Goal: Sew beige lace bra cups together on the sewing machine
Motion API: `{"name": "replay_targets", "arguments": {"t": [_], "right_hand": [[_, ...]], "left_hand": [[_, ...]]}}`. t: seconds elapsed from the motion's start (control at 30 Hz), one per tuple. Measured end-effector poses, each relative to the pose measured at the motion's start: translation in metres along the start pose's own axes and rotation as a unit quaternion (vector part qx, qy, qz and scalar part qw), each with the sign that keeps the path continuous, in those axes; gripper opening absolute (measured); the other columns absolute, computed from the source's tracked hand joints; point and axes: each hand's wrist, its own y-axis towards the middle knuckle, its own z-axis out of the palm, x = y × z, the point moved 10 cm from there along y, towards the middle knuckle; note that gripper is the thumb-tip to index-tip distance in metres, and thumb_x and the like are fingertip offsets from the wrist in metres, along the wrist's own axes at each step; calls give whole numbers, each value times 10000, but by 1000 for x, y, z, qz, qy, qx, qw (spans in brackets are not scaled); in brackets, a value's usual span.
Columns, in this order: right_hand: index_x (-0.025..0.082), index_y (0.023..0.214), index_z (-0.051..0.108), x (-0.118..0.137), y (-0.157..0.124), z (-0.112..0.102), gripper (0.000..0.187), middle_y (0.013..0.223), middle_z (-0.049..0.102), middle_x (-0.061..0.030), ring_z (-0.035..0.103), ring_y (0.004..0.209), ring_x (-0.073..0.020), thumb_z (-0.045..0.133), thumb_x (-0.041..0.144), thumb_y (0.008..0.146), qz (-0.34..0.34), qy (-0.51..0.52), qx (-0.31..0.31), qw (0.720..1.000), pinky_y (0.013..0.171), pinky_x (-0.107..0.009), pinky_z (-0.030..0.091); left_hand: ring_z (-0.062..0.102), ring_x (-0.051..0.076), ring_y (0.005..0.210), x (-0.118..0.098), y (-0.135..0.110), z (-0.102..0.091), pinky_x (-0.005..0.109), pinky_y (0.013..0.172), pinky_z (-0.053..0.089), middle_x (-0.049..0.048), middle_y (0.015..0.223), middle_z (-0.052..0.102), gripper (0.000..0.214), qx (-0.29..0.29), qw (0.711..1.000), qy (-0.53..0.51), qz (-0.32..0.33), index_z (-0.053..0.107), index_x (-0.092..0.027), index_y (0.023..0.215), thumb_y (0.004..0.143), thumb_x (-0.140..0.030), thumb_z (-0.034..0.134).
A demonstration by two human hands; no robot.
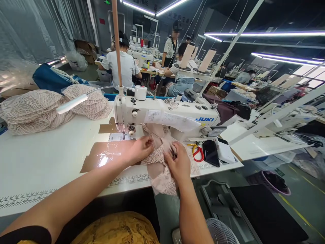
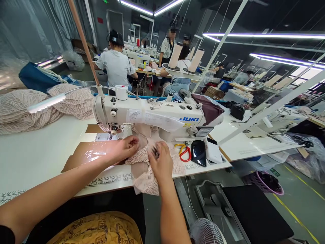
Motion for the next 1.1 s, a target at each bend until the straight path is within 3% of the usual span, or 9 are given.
{"name": "replay_targets", "arguments": {"t": [0.17, 0.27, 0.4, 0.57, 0.67, 0.73, 0.83, 0.97, 1.1], "right_hand": [[159, 969, 666, -34, 19, 12, 268, 880, 719, -115, 641, 819, -257, 502, 351, 878, 76, -116, 117, 983, 698, -327, 437], [175, 878, 677, -24, 32, -16, 270, 804, 712, -98, 635, 754, -250, 509, 386, 880, 73, -155, 39, 984, 641, -308, 392], [182, 921, 688, 16, 36, -54, 280, 819, 727, -86, 646, 747, -240, 537, 416, 891, -13, -172, -53, 984, 643, -303, 392], [184, 954, 682, 52, 14, -62, 215, 806, 718, -84, 636, 731, -238, 567, 354, 888, -119, -161, -48, 979, 670, -324, 420], [183, 950, 673, 65, 1, -44, 169, 741, 684, -70, 608, 688, -227, 583, 297, 864, -158, -108, 13, 981, 626, -323, 421], [184, 926, 665, 75, -6, -23, 134, 705, 666, -54, 596, 661, -216, 590, 258, 844, -177, -52, 79, 980, 588, -315, 417], [191, 945, 651, 81, -9, 3, 126, 798, 693, -58, 636, 738, -209, 597, 259, 854, -165, 65, 147, 973, 638, -307, 472], [211, 1036, 652, 58, -5, 17, 211, 1050, 703, -91, 653, 1003, -220, 486, 301, 944, -96, 159, 134, 973, 854, -346, 516], [183, 1056, 687, 17, -8, 43, 286, 1169, 672, -146, 637, 1093, -280, 501, 354, 923, -46, 36, 183, 981, 902, -419, 525]], "left_hand": [[428, 368, 1331, -17, -4, 48, 469, 1083, 369, 178, 1470, 432, 527, 165, 964, 189, 92, 578, -158, 1260, 780, -359, 659], [317, 387, 1410, -14, 7, 66, 491, 1157, 267, 203, 1513, 368, 596, 181, 961, 186, 95, 550, -117, 1310, 748, -274, 672], [386, 390, 1362, -20, 21, 73, 493, 1145, 290, 167, 1422, 496, 560, 173, 971, 134, 100, 616, -147, 1218, 669, -206, 709], [540, 312, 1200, -36, 8, 49, 441, 1056, 400, 136, 1225, 633, 280, 133, 987, 17, 88, 664, -174, 1052, 842, -327, 557], [633, 255, 1023, -37, -5, 34, 417, 906, 499, 144, 1072, 677, 516, 116, 989, -78, 52, 642, -134, 1072, 982, -444, 240], [649, 237, 948, -31, -11, 27, 383, 846, 511, 135, 997, 687, 528, 109, 975, -196, 1, 651, -119, 1032, 943, -560, 374], [638, 200, 840, -24, -21, 18, 328, 799, 493, 101, 896, 690, 456, 89, 926, -360, -64, 664, -116, 851, 688, -527, 777], [635, 162, 817, -36, -48, -11, 269, 792, 480, 105, 880, 716, 356, 85, 910, -404, -33, 688, -103, 819, 777, -452, 740], [684, 187, 813, -41, -94, -33, 269, 750, 516, 121, 868, 746, 252, 151, 887, -435, -31, 712, -111, 894, 878, -357, 664]]}}
